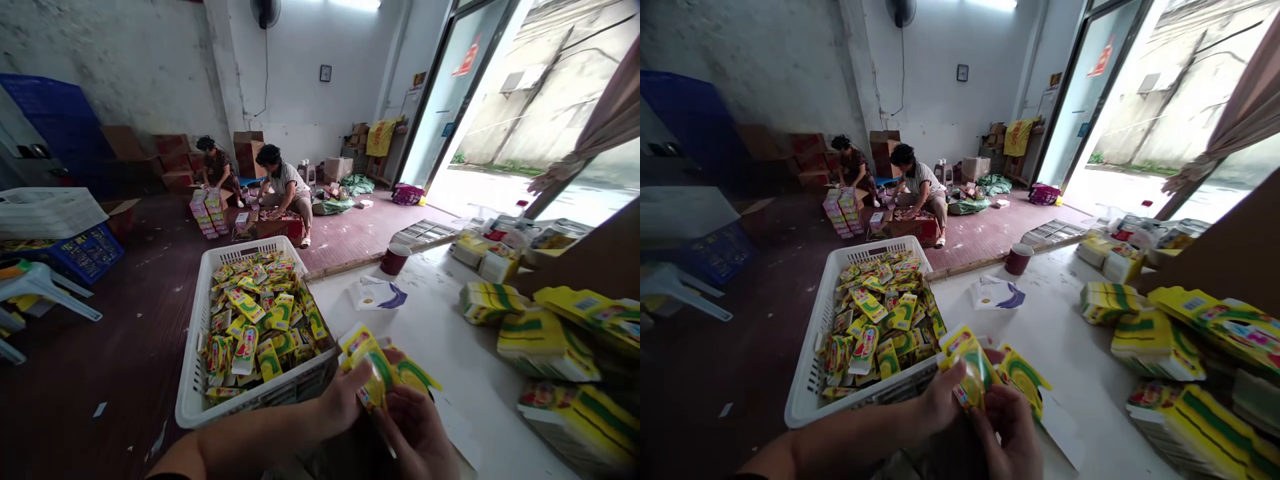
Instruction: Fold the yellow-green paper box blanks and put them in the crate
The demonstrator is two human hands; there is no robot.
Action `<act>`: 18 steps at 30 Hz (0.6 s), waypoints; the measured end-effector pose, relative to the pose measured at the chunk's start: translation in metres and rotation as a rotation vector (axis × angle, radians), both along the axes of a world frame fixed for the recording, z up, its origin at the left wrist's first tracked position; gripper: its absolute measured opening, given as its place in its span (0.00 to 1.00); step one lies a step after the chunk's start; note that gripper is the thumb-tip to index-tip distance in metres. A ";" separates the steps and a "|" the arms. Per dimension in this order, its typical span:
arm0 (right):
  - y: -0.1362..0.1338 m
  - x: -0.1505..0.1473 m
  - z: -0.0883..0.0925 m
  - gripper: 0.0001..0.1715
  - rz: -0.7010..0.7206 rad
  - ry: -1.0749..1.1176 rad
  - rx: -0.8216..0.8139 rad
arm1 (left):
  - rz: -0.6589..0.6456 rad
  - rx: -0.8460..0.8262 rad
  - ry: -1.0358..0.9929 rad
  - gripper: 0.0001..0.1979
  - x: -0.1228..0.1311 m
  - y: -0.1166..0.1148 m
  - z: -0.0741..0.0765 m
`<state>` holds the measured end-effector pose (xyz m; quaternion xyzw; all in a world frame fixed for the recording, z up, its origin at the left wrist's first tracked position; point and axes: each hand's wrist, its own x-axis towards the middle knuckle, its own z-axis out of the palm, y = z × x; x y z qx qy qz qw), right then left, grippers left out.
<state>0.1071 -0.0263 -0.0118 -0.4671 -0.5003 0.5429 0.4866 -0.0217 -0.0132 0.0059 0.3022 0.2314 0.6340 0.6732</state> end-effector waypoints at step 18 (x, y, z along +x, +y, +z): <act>-0.025 0.040 -0.006 0.23 -0.072 -0.033 -0.026 | 0.040 0.021 0.301 0.20 0.020 -0.018 0.005</act>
